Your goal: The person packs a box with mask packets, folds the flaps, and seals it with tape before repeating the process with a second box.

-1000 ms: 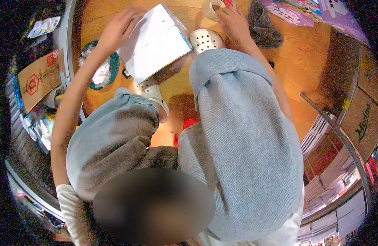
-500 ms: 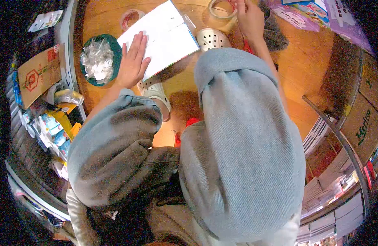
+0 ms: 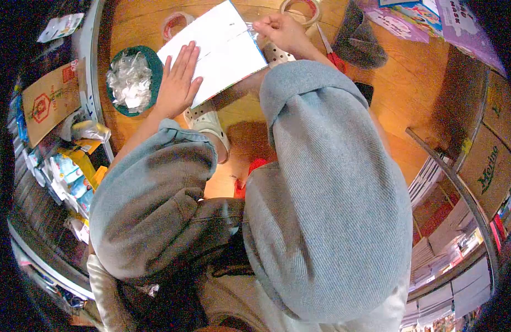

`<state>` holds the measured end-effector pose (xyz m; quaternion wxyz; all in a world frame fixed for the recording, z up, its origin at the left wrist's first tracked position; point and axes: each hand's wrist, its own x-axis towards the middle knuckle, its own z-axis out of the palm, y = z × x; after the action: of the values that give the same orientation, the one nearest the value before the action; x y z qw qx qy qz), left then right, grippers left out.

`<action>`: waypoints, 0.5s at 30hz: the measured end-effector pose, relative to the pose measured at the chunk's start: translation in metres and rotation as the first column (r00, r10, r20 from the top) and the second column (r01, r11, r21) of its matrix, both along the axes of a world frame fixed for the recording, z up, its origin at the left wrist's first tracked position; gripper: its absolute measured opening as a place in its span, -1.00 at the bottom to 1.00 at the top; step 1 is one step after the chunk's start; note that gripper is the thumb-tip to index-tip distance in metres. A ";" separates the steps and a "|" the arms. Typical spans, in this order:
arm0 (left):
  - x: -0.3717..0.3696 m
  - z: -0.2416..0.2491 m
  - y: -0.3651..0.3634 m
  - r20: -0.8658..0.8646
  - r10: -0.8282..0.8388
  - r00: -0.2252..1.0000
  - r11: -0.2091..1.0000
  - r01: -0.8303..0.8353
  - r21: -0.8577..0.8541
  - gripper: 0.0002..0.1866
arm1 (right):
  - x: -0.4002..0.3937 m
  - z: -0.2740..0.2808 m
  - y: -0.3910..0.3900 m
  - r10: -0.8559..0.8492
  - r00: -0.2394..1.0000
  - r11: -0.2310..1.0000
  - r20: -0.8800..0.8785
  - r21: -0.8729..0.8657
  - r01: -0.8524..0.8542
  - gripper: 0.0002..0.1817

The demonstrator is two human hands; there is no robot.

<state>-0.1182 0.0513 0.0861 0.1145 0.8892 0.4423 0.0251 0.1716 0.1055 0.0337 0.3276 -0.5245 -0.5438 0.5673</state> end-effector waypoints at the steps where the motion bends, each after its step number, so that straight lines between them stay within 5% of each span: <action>1: -0.001 0.001 0.000 0.006 -0.002 1.000 1.000 0.001 0.003 -0.35 | -0.001 -0.002 0.000 0.000 1.000 0.999 0.015 -0.053 0.001 -0.66; 15: -0.001 0.002 0.001 0.000 -0.006 1.000 1.000 0.006 0.007 -0.36 | -0.012 0.025 -0.002 0.097 0.995 0.928 0.030 -0.365 -0.079 -0.65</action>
<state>-0.1188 0.0521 0.0877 0.1115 0.8910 0.4393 0.0263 0.1600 0.1034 0.0591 0.1862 -0.5646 -0.4602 0.6594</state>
